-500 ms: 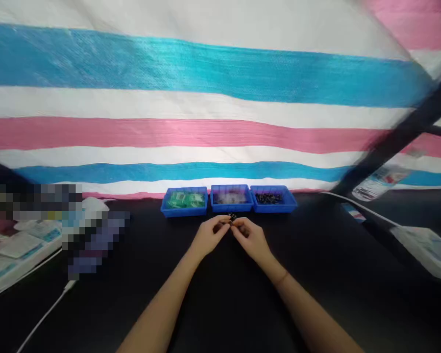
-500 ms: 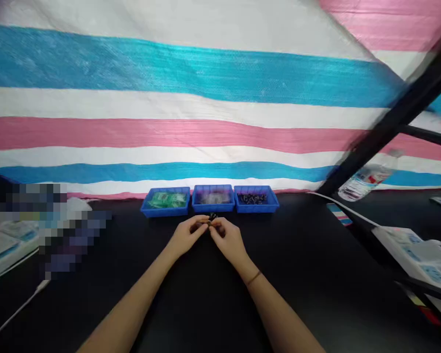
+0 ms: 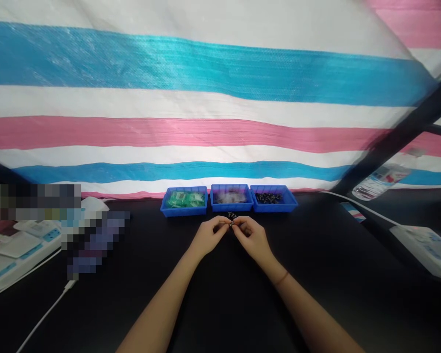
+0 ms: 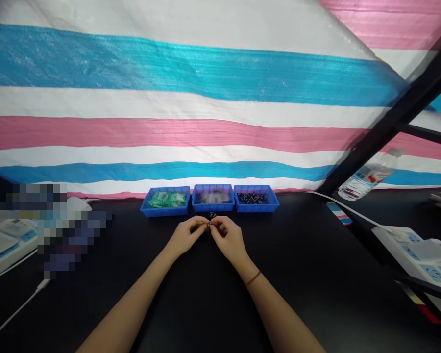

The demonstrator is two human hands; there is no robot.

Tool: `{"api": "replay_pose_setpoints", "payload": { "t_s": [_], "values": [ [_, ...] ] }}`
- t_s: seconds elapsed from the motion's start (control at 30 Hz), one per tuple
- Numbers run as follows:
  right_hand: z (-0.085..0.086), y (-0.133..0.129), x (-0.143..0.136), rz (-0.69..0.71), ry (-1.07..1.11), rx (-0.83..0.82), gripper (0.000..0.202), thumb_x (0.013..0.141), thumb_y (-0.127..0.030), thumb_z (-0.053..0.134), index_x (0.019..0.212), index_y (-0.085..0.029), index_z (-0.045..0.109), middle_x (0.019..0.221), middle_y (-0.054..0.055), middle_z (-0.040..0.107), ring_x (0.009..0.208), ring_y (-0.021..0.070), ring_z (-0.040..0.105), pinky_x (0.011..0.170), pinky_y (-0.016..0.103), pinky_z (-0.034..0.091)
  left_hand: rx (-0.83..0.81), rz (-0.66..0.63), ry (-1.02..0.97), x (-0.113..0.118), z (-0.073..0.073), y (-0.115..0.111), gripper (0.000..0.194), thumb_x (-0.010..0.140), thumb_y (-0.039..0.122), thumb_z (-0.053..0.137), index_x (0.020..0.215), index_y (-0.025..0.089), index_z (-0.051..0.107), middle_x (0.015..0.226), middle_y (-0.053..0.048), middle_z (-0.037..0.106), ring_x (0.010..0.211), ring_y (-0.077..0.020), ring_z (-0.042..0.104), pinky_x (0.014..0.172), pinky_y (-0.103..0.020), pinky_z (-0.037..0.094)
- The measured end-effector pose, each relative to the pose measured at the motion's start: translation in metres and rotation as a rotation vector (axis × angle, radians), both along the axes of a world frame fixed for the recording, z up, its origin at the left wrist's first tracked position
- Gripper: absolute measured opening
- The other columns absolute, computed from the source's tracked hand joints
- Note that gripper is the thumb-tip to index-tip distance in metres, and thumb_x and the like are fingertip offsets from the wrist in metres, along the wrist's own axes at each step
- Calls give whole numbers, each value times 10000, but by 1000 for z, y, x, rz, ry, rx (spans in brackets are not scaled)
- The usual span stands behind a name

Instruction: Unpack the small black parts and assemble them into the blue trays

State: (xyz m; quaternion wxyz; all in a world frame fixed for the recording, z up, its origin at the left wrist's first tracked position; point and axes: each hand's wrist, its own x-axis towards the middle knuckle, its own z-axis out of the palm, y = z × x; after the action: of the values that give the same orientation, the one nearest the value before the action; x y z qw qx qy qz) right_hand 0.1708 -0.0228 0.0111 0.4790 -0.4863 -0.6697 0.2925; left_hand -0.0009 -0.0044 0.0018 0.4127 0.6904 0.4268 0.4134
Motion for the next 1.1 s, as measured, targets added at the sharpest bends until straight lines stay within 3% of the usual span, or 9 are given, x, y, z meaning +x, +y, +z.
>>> {"api": "replay_pose_setpoints", "payload": {
  "t_s": [0.43, 0.6, 0.87, 1.1],
  "values": [
    [2, -1, -1, 28, -6, 63, 57, 833, -184, 576, 852, -198, 628, 830, 18, 615, 589, 116, 499, 537, 246, 418, 20, 32, 44, 1, 7, -3, 220, 856, 242, 581, 1041, 193, 690, 946, -41, 724, 836, -183, 680, 755, -283, 538],
    [0, -1, -1, -1, -18, 25, 52, 828, -190, 581, 866, -193, 616, 739, 1, 590, 556, 117, 487, 516, 245, 405, 17, 38, 23, 2, 6, -2, 217, 848, 249, 603, 1043, 199, 683, 954, -37, 721, 827, -174, 677, 761, -279, 536],
    [4, -2, -1, 51, -46, 0, 146, 846, -236, 585, 979, -197, 630, 890, 37, 636, 590, 118, 526, 542, 248, 448, 47, 40, 11, 1, 3, -1, 196, 847, 205, 581, 1014, 209, 682, 946, -26, 712, 819, -164, 671, 766, -279, 532],
    [3, -3, -2, 68, -59, -11, 132, 856, -270, 592, 958, -204, 646, 839, 25, 659, 591, 121, 555, 551, 243, 473, 78, 49, 41, 1, 3, -2, 175, 836, 197, 574, 984, 205, 667, 931, -19, 702, 807, -160, 661, 758, -284, 533]
  ]
}}
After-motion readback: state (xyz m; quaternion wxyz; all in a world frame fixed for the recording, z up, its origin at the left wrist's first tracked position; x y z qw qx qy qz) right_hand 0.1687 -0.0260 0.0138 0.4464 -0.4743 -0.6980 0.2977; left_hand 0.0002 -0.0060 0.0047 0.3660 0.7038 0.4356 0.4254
